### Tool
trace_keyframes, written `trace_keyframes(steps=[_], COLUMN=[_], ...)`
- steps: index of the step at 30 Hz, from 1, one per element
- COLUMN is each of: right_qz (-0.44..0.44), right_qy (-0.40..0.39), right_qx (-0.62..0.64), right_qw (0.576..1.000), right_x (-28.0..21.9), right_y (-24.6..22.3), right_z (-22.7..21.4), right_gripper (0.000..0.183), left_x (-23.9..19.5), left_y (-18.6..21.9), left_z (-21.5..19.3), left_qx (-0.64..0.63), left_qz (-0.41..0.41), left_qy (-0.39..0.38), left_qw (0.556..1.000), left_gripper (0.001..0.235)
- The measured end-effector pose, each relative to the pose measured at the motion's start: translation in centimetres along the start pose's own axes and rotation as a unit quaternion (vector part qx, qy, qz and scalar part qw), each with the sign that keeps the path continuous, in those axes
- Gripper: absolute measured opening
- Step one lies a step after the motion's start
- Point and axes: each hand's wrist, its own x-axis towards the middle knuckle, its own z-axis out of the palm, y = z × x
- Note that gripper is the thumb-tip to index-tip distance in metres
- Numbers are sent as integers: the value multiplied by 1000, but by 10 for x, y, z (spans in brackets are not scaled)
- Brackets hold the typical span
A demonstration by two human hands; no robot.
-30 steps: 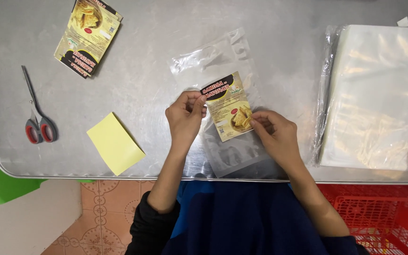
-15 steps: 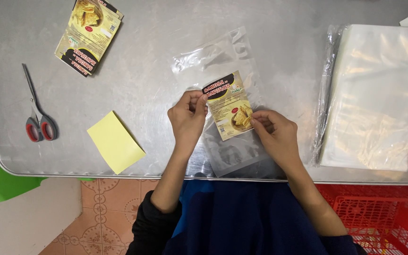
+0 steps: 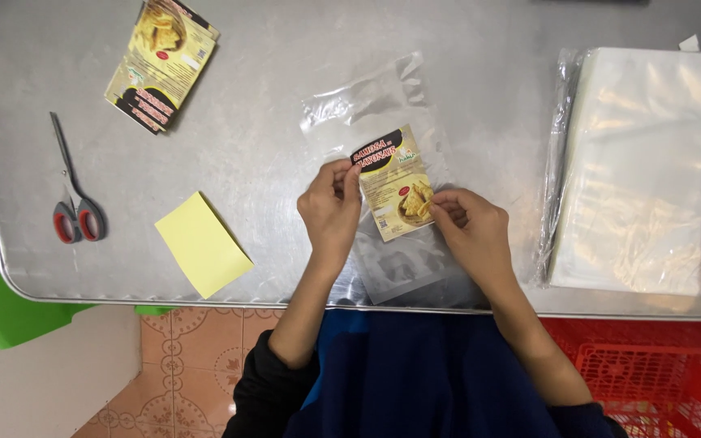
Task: The person places a white rectangular food item into a clear plastic bag and seals it using a heat-sealing machine. They then peel the backing off a printed label and apply it to the front of the sealed bag, smoothing it down to ensure it adheres properly.
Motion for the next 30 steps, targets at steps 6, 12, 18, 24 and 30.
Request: trace_keyframes(steps=[6,12,18,24,30], right_qz=[9,-2,-20,-74,-94], right_qy=[-10,-14,-51,-56,-34], right_qx=[-36,-89,-203,-294,-284], right_qw=[999,996,978,951,954], right_x=[3,6,10,1,-4], right_y=[0,4,-4,10,19], right_z=[1,6,-3,1,2], right_gripper=[9,9,12,21,14], left_x=[-8,-10,-5,-9,-6], left_y=[-11,-8,3,5,-13], left_z=[6,7,4,20,43], left_qx=[47,75,170,334,156], left_qz=[58,119,185,403,486], left_qy=[29,47,70,145,-134], left_qw=[997,989,965,840,849], left_gripper=[15,22,27,7,27])
